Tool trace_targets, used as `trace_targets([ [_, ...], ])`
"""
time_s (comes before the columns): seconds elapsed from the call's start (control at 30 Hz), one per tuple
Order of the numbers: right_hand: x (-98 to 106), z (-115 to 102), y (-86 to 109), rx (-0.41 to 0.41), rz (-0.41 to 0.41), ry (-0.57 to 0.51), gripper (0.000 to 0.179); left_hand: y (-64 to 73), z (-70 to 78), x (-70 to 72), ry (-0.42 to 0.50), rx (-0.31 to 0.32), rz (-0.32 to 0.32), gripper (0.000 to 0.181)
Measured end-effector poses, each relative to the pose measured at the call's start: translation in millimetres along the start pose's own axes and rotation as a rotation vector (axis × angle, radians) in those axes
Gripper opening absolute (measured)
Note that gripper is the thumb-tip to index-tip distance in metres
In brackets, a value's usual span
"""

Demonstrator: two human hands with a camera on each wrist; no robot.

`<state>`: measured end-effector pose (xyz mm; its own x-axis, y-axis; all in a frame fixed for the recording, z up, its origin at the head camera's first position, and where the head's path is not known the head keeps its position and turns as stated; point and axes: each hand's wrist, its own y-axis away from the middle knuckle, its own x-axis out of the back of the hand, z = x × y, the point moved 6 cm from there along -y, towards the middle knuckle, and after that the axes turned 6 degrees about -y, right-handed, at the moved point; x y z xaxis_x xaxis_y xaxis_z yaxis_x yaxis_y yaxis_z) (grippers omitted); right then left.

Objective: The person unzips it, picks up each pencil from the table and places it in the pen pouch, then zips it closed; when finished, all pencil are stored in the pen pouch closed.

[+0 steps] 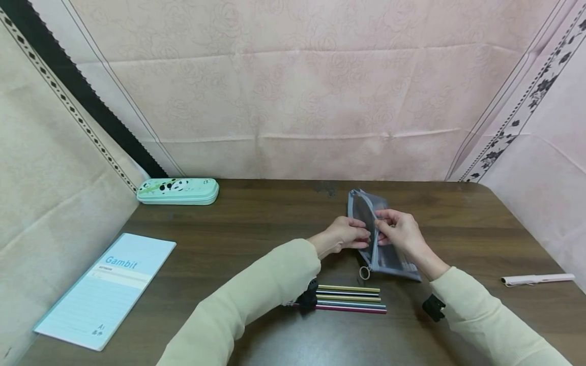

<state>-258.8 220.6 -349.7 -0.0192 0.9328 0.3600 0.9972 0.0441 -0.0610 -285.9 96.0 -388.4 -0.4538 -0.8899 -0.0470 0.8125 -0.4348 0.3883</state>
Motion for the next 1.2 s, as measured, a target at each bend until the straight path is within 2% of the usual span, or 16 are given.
trace_targets([
  [0.1, 1, -1, 0.4, 0.000, 0.005, 0.007, 0.036, 4.5, 0.1, 3.6, -0.024, -0.016, -0.049, 0.041],
  [0.2, 1, -1, 0.6, 0.003, 0.011, 0.009, 0.036, 13.0, 0.2, 10.7, -0.088, -0.031, -0.114, 0.039],
  [0.4, 2, -1, 0.3, 0.007, 0.024, 0.001, 0.035, 36.6, -4.3, 29.8, -0.311, -0.025, -0.285, 0.031],
  [0.6, 3, -1, -0.7, 0.007, 0.028, 0.000, 0.035, 58.4, -21.3, 47.0, -0.534, -0.004, -0.397, 0.026],
  [0.7, 4, -1, -0.7, 0.007, 0.029, 0.000, 0.035, 65.6, -30.4, 50.9, -0.583, -0.019, -0.424, 0.025],
  [0.8, 4, 0, -0.5, 0.008, 0.028, 0.002, 0.036, 70.1, -35.2, 53.0, -0.625, -0.060, -0.432, 0.024],
  [0.97, 3, 1, -0.3, 0.006, 0.020, 0.003, 0.037, 73.0, -36.3, 54.1, -0.730, -0.141, -0.428, 0.024],
  [1.2, 3, 1, -0.5, 0.006, 0.020, 0.005, 0.036, 75.1, -33.1, 51.7, -0.901, -0.224, -0.414, 0.022],
])
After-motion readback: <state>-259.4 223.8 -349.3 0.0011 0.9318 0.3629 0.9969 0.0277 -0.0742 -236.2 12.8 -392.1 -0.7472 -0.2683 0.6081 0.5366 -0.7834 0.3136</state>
